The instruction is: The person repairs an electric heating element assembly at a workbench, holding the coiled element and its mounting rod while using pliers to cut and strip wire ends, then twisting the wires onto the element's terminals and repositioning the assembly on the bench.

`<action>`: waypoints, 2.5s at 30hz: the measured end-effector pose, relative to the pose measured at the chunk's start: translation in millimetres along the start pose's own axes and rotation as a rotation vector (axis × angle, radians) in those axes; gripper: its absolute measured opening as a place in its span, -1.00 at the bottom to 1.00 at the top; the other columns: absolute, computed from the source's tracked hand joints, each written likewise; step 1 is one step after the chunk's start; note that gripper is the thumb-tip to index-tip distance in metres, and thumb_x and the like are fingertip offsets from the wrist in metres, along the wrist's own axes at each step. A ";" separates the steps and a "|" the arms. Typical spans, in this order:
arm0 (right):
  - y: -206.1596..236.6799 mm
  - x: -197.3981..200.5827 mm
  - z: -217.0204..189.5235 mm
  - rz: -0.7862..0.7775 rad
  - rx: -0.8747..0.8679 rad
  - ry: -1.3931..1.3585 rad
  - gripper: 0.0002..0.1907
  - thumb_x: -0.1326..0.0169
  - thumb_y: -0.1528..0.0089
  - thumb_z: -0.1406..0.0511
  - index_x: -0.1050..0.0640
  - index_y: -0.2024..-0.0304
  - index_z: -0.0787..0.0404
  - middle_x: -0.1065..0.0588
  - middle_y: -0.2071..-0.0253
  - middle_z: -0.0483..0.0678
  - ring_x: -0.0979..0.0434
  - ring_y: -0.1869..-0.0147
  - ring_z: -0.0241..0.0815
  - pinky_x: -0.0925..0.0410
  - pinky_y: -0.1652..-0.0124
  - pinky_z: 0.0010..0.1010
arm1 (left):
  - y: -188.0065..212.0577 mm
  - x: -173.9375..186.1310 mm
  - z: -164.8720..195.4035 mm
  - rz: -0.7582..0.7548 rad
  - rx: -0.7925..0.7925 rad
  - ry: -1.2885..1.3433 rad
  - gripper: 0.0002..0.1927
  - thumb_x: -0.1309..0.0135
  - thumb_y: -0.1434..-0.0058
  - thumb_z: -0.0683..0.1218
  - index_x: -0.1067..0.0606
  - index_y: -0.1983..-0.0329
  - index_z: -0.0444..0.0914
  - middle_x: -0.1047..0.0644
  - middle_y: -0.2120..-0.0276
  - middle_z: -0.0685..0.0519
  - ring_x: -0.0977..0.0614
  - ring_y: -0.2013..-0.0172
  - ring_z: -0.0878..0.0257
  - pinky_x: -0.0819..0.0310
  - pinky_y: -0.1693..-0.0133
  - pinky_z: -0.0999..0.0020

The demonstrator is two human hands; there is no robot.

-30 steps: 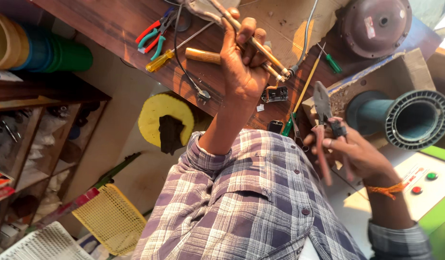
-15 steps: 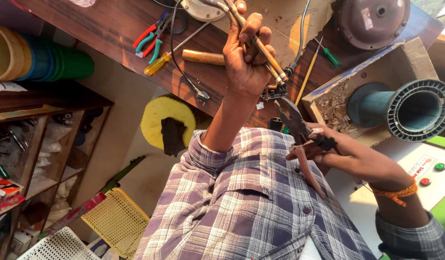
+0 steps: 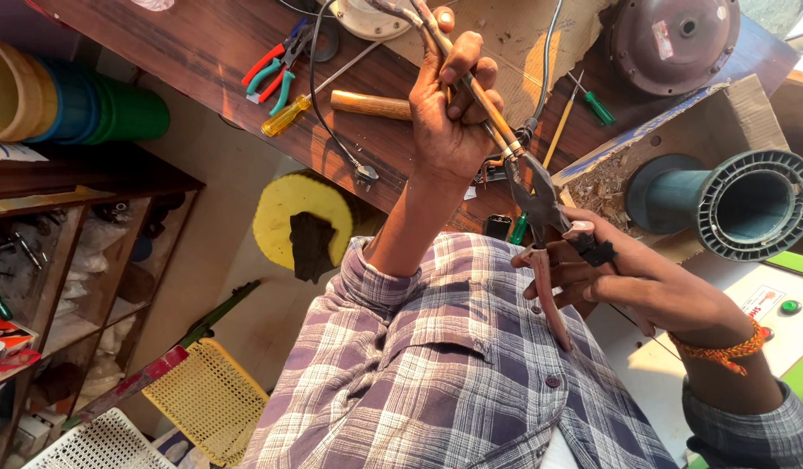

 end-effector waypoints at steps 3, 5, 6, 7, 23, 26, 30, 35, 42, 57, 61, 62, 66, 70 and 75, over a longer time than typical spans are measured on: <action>2.1 -7.5 -4.8 -0.016 0.020 -0.028 -0.11 0.16 -0.16 0.39 0.03 -0.55 0.22 -0.45 -0.24 0.24 -0.57 -0.09 0.02 -0.43 0.05 -0.22 | 1.4 1.7 -0.4 0.023 -0.004 -0.007 -0.83 0.35 -0.65 -0.04 -0.29 -0.14 -0.09 -0.17 0.38 0.25 -0.06 0.51 0.54 0.13 0.58 0.68; 2.5 -8.3 -5.5 -0.017 0.014 -0.029 -0.13 0.15 -0.16 0.40 0.00 -0.55 0.24 -0.47 -0.21 0.24 -0.56 -0.09 0.01 -0.43 0.04 -0.21 | 1.4 0.3 -0.9 0.010 -0.003 -0.010 -0.84 0.34 -0.65 -0.04 -0.29 -0.13 -0.09 -0.17 0.38 0.25 -0.06 0.51 0.53 0.13 0.59 0.67; 2.0 -7.0 -4.9 -0.012 0.003 -0.019 -0.14 0.15 -0.15 0.40 -0.03 -0.54 0.25 -0.49 -0.17 0.23 -0.57 -0.08 0.00 -0.43 0.05 -0.22 | 0.2 -0.6 -0.8 0.003 -0.001 -0.012 -0.84 0.33 -0.65 -0.04 -0.29 -0.13 -0.09 -0.17 0.38 0.24 -0.06 0.51 0.53 0.13 0.59 0.67; 1.9 -5.1 -3.6 -0.008 -0.007 -0.009 -0.15 0.14 -0.14 0.40 -0.06 -0.52 0.26 -0.51 -0.14 0.22 -0.57 -0.08 -0.01 -0.43 0.05 -0.22 | -0.7 -0.4 -0.8 0.008 0.001 -0.008 -0.84 0.33 -0.65 -0.04 -0.29 -0.13 -0.09 -0.17 0.38 0.24 -0.06 0.51 0.53 0.13 0.59 0.67; 0.6 13.1 30.4 -0.133 0.019 -0.332 0.15 -0.26 -0.22 0.13 0.16 -0.65 0.03 -0.40 -0.14 0.31 -0.49 -0.08 0.06 -0.41 -0.02 -0.09 | 1.7 -5.9 -6.9 -0.016 0.010 -0.005 -0.82 0.32 -0.66 0.00 -0.30 -0.14 -0.09 -0.18 0.39 0.24 -0.07 0.52 0.54 0.09 0.58 0.67; 5.1 22.0 43.8 -0.080 -0.033 -0.389 0.04 -0.23 -0.20 0.16 0.08 -0.58 0.07 -0.38 -0.10 0.29 -0.49 -0.04 0.07 -0.42 0.01 -0.07 | 2.0 -3.3 -8.8 0.023 0.000 -0.030 -0.81 0.31 -0.66 0.04 -0.29 -0.13 -0.09 -0.17 0.40 0.24 -0.07 0.52 0.53 0.07 0.59 0.67; 8.2 25.7 47.4 -0.136 -0.022 -0.485 -0.11 -0.17 -0.31 0.25 0.01 -0.56 0.09 -0.36 -0.07 0.26 -0.46 0.00 0.06 -0.40 0.07 -0.06 | 2.8 -2.3 -13.6 0.072 -0.018 -0.069 -0.83 0.30 -0.66 0.03 -0.29 -0.11 -0.08 -0.17 0.40 0.25 -0.11 0.52 0.52 0.07 0.61 0.67; 15.2 37.5 55.2 0.040 -0.128 -0.334 -0.24 -0.11 -0.21 0.28 -0.17 -0.43 0.24 -0.38 0.04 0.11 -0.39 0.14 -0.13 -0.34 0.21 -0.24 | 6.2 3.5 -16.0 0.201 -0.053 -0.214 -0.84 0.25 -0.61 0.07 -0.28 -0.06 -0.05 -0.19 0.44 0.23 -0.23 0.47 0.52 0.08 0.63 0.64; 26.7 24.2 -12.2 0.567 0.042 1.223 -0.08 -0.24 -0.05 0.30 -0.26 -0.47 0.08 -0.37 0.03 0.00 -0.33 0.10 -0.04 -0.24 0.13 -0.21 | 13.3 6.3 -11.4 0.270 -0.184 -0.462 -0.77 0.15 -0.60 0.13 -0.32 -0.08 -0.08 -0.29 0.47 0.22 -0.21 0.60 0.55 0.07 0.61 0.59; 6.3 26.3 3.0 0.202 0.103 0.375 -0.10 0.08 -0.15 0.51 -0.08 -0.57 0.18 -0.33 -0.31 0.26 -0.43 -0.32 0.16 -0.28 -0.19 -0.06 | 2.4 24.5 -1.0 0.376 -0.120 -0.410 -0.76 0.16 -0.53 0.16 -0.31 -0.04 -0.04 -0.25 0.45 0.23 -0.44 0.42 0.48 0.03 0.63 0.64; 9.0 23.0 20.8 -0.059 0.019 -0.056 -0.19 0.12 -0.16 0.43 -0.05 -0.49 0.33 -0.36 -0.34 0.31 -0.51 -0.28 0.15 -0.39 -0.19 -0.04 | 4.1 24.6 -0.3 0.355 -0.095 -0.364 -0.77 0.18 -0.55 0.16 -0.29 -0.03 -0.05 -0.23 0.43 0.22 -0.48 0.39 0.47 0.02 0.64 0.66; 7.1 23.8 22.4 -0.075 0.015 -0.092 -0.19 0.11 -0.15 0.42 -0.07 -0.48 0.35 -0.38 -0.32 0.34 -0.54 -0.24 0.18 -0.41 -0.16 0.00 | 3.5 22.6 -1.0 0.321 -0.088 -0.346 -0.78 0.18 -0.55 0.15 -0.29 -0.03 -0.04 -0.23 0.43 0.22 -0.47 0.39 0.47 0.03 0.64 0.66; 2.0 27.5 24.6 -0.082 -0.021 -0.155 -0.19 0.09 -0.12 0.38 -0.13 -0.45 0.38 -0.45 -0.25 0.38 -0.61 -0.16 0.25 -0.47 -0.08 0.10 | 1.8 22.1 -2.8 0.274 -0.070 -0.302 -0.80 0.18 -0.57 0.12 -0.29 -0.06 -0.04 -0.22 0.43 0.22 -0.47 0.38 0.48 0.04 0.65 0.65; -1.4 28.5 29.1 -0.081 -0.068 -0.143 -0.22 0.08 -0.12 0.37 -0.16 -0.43 0.37 -0.48 -0.20 0.41 -0.62 -0.15 0.27 -0.48 -0.04 0.10 | 0.7 21.6 -0.6 0.249 -0.075 -0.277 -0.81 0.21 -0.58 0.10 -0.29 -0.08 -0.05 -0.21 0.42 0.22 -0.47 0.40 0.49 0.04 0.67 0.65; -2.3 31.0 34.0 -0.117 -0.052 -0.171 -0.27 0.11 -0.12 0.42 -0.18 -0.39 0.40 -0.47 -0.21 0.41 -0.61 -0.14 0.26 -0.47 -0.07 0.08 | -0.9 9.3 -5.3 0.134 -0.048 -0.212 -0.81 0.23 -0.62 0.08 -0.30 -0.12 -0.06 -0.19 0.40 0.21 -0.45 0.43 0.51 0.04 0.65 0.67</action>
Point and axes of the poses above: each hand's wrist, its own y-axis away from the middle knuckle, its own x-axis out of the back of the hand, z = x × y, the point moved 9 cm from there along -y, towards the middle knuckle
